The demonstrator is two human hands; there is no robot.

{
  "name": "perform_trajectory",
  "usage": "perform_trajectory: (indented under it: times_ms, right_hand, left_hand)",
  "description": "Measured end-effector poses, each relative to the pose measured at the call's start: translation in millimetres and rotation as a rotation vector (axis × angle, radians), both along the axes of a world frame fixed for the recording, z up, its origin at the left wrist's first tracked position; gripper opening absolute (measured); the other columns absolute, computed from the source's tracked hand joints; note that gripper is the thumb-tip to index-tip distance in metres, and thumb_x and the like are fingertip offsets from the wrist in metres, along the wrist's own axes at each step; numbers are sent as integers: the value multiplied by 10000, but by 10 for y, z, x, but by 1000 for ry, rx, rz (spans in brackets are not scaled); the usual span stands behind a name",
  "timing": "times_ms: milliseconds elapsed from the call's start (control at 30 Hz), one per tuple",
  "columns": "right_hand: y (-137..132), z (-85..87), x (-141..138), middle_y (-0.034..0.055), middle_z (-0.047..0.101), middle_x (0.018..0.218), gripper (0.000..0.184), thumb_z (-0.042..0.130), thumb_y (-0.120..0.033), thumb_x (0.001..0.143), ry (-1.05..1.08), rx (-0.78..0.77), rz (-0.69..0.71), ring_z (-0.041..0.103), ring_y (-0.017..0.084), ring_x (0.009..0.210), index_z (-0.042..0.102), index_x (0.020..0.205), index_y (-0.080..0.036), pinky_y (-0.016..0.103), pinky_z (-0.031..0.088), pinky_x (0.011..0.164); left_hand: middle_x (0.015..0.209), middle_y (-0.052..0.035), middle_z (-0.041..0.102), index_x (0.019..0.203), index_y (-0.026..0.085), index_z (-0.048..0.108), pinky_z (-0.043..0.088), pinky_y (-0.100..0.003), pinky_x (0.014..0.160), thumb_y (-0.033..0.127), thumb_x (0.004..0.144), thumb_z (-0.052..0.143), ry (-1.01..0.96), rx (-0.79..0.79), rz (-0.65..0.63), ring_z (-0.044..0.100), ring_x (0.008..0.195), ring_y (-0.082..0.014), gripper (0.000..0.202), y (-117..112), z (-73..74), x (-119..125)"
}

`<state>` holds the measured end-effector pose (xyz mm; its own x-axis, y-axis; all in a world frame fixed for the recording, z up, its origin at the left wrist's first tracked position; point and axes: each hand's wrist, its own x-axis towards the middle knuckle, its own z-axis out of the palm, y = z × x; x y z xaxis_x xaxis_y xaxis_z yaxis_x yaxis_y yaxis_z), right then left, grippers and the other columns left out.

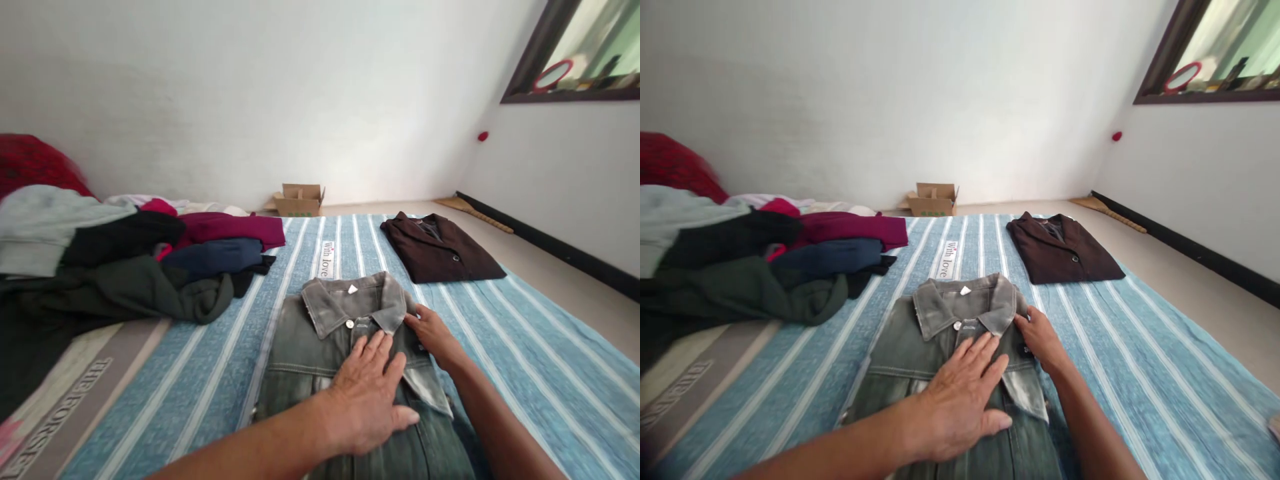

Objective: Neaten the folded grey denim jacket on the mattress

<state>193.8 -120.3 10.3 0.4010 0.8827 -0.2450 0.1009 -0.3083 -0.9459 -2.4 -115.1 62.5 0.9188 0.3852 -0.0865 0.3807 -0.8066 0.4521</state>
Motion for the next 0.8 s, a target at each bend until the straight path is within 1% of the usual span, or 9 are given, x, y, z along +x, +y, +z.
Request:
perform_trajectory:
  times_ms: [67,167,267,367,467,567,633,733,800]
  right_hand:
    - [-34,-11,-11,11,632,628,316,586,-446,750,-157,-44,-40,596,173,590,604,901,-169,263,431,528]
    - [-114,-44,-21,27,640,628,372,567,-470,757,-287,-88,-62,622,207,620,582,973,-168,285,434,541]
    - [-185,-115,-23,36,646,644,468,529,-489,772,-416,-91,-68,645,244,683,526,1101,-155,313,446,587]
    - [-197,-157,-43,51,648,677,494,443,-450,819,-633,-114,-53,648,264,745,464,1183,-117,336,448,647]
    - [-177,-94,-101,113,673,828,488,379,-391,859,-834,-201,6,650,273,854,411,1248,-97,347,447,707]
    - [-187,33,-180,171,664,973,532,360,-405,881,-999,-334,32,645,312,902,341,1324,-111,387,446,698]
    - [-220,110,-227,188,645,1047,538,342,-419,894,-1076,-366,42,638,332,913,325,1341,-120,406,443,690]
    - [-275,211,-296,178,616,1110,490,327,-427,909,-1164,-337,29,624,323,939,384,1305,-145,393,436,690]
    - [-276,306,-361,155,610,1108,423,332,-416,914,-1217,-292,19,615,302,945,465,1238,-179,367,428,676]
  left_hand:
    - [1505,-207,211,1396,105,373,111,-515,1112,572,854,437,34,-41,6,86,1411,-315,719,-19,-74,-13]
    - [1507,-215,193,1404,86,357,92,-505,1115,577,856,420,29,-39,-6,65,1414,-307,738,24,-82,-18]
    - [1503,-223,201,1397,76,363,103,-511,1109,593,852,407,28,-24,-15,79,1412,-314,752,36,-85,-27]
    - [1496,-219,236,1373,92,396,123,-521,1102,609,844,402,20,-1,-18,116,1407,-319,740,8,-138,-20]
    - [1459,-189,338,1288,141,488,182,-516,1090,576,830,463,-38,40,-5,215,1382,-321,632,-24,-154,-20]
    - [1312,-141,517,1109,172,590,308,-427,1043,444,813,552,-181,89,47,421,1263,-287,404,27,-63,-132]
    - [1150,-107,607,1012,181,609,384,-350,963,337,831,527,-294,128,245,535,1115,-239,252,166,24,-316]
    - [1003,-106,630,913,174,608,422,-325,838,265,832,493,-338,198,792,573,989,-238,168,524,86,-698]
    - [810,-76,630,730,176,590,420,-303,745,241,749,575,-254,93,1022,598,870,-239,69,777,52,-927]
